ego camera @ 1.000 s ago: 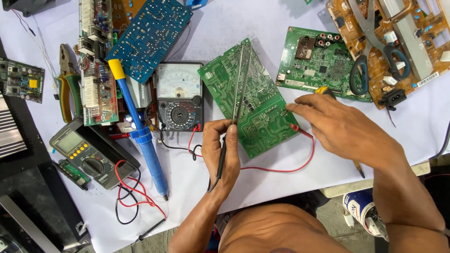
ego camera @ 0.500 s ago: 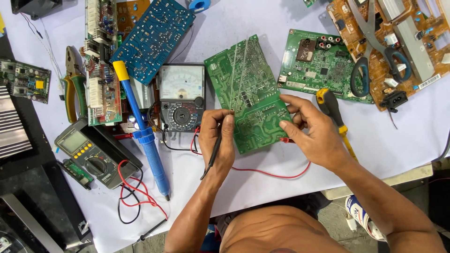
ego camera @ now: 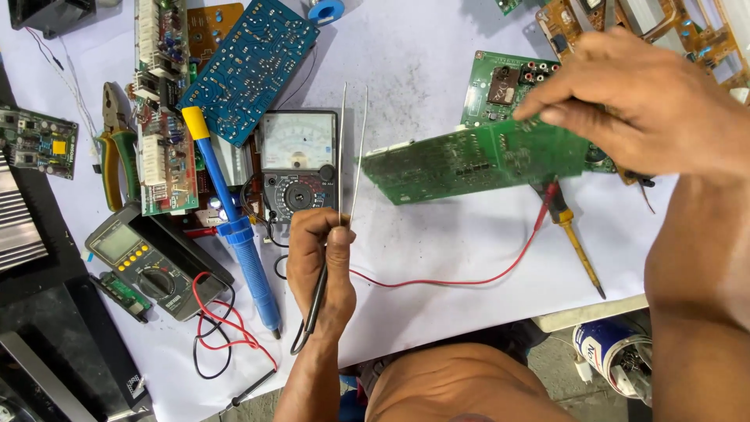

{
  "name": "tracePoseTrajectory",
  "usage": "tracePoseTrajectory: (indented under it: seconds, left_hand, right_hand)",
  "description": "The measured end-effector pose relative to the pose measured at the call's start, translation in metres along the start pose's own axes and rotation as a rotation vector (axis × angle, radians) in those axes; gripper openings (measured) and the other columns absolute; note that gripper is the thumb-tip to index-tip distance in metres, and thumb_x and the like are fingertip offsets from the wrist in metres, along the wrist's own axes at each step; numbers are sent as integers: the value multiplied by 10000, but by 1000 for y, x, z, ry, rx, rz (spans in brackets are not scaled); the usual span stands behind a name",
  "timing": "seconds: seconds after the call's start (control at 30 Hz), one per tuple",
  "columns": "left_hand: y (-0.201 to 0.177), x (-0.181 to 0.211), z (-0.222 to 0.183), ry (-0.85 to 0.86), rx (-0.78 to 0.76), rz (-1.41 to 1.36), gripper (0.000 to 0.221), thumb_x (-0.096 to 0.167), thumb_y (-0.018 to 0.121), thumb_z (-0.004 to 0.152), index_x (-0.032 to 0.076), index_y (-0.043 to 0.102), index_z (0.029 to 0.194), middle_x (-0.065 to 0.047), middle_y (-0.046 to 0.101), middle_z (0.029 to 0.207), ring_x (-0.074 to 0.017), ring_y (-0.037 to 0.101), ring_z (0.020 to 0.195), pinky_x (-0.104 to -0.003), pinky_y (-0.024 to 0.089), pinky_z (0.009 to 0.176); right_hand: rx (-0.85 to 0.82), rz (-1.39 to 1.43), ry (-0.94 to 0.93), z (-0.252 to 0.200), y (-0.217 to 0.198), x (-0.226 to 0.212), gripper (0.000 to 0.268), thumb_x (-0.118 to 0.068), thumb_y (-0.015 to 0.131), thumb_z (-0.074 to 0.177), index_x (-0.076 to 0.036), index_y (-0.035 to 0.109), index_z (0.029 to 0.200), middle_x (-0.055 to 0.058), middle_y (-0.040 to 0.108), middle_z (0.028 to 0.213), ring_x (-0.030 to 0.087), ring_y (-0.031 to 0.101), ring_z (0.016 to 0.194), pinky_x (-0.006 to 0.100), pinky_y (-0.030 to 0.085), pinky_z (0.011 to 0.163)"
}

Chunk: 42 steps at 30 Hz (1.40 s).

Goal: Testing a circuit board with a multimeter to diagnose issues.

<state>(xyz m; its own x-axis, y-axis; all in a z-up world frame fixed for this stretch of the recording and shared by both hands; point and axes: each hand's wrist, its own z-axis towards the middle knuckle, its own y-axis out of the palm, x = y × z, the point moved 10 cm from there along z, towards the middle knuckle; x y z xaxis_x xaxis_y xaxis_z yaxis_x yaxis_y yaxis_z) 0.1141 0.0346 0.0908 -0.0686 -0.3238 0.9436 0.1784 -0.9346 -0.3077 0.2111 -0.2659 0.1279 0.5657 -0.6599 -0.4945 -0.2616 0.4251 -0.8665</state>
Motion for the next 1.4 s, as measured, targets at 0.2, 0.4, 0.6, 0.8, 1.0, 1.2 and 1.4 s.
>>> tracePoseTrajectory:
  seconds: [0.2, 0.4, 0.6, 0.8, 1.0, 1.2, 1.4]
  left_hand:
    - [1, 7, -3, 4, -8, -10, 326, 375, 496, 1044, 64, 592, 1017, -90, 606, 989, -190, 631, 922, -284, 524, 758]
    - [17, 1, -9, -55, -92, -5, 296, 344, 475, 1039, 83, 616, 1035, -66, 609, 980, -132, 585, 771, -272, 511, 666]
    - [57, -30, -21, -274, -167, -301, 320, 367, 516, 1012, 59, 586, 1061, -65, 543, 843, -114, 547, 584, -263, 486, 506]
    - [69, -35, -25, -302, -143, -296, 243, 280, 550, 1015, 51, 625, 1046, -40, 561, 930, -110, 544, 600, -261, 486, 591]
    - [86, 3, -35, 31, -299, -114, 200, 223, 499, 1064, 52, 597, 1094, -86, 608, 979, -236, 577, 892, -352, 468, 846]
    - [65, -54, -51, -396, -214, -806, 384, 292, 583, 1021, -18, 560, 1247, -121, 569, 906, -199, 572, 545, -289, 471, 457]
    - [11, -83, -46, -397, -36, -438, 465, 46, 611, 949, -92, 465, 1368, -233, 542, 1133, -206, 625, 624, -308, 573, 459]
  right_hand:
    - [-377, 288, -3, 103, 37, 5, 196, -91, 572, 1008, -88, 731, 1123, 38, 730, 990, 149, 654, 913, 290, 487, 786]
    - [-318, 33, -155, 168, 82, -10, 131, -136, 675, 1029, -173, 789, 1081, 86, 594, 855, 241, 581, 790, 387, 431, 689]
    - [405, 141, -410, 110, 22, -53, 73, 154, 702, 1113, 148, 746, 1172, 252, 749, 1157, 362, 708, 1095, 447, 543, 1003]
    - [382, -55, -352, 6, 53, -84, 407, -3, 691, 1078, 14, 569, 1466, 44, 487, 777, 195, 433, 643, 365, 438, 603]
    - [486, -544, -244, -4, 74, -95, 191, -221, 677, 1127, -96, 737, 1259, 67, 547, 829, 223, 456, 700, 359, 420, 629]
    - [723, -284, -42, -12, 56, -47, 387, -275, 613, 1164, 100, 672, 1089, 212, 601, 930, 322, 572, 811, 409, 449, 649]
    - [537, 193, 130, -9, 112, -24, 238, -202, 798, 1022, -12, 674, 1091, 134, 636, 870, 325, 671, 747, 416, 537, 693]
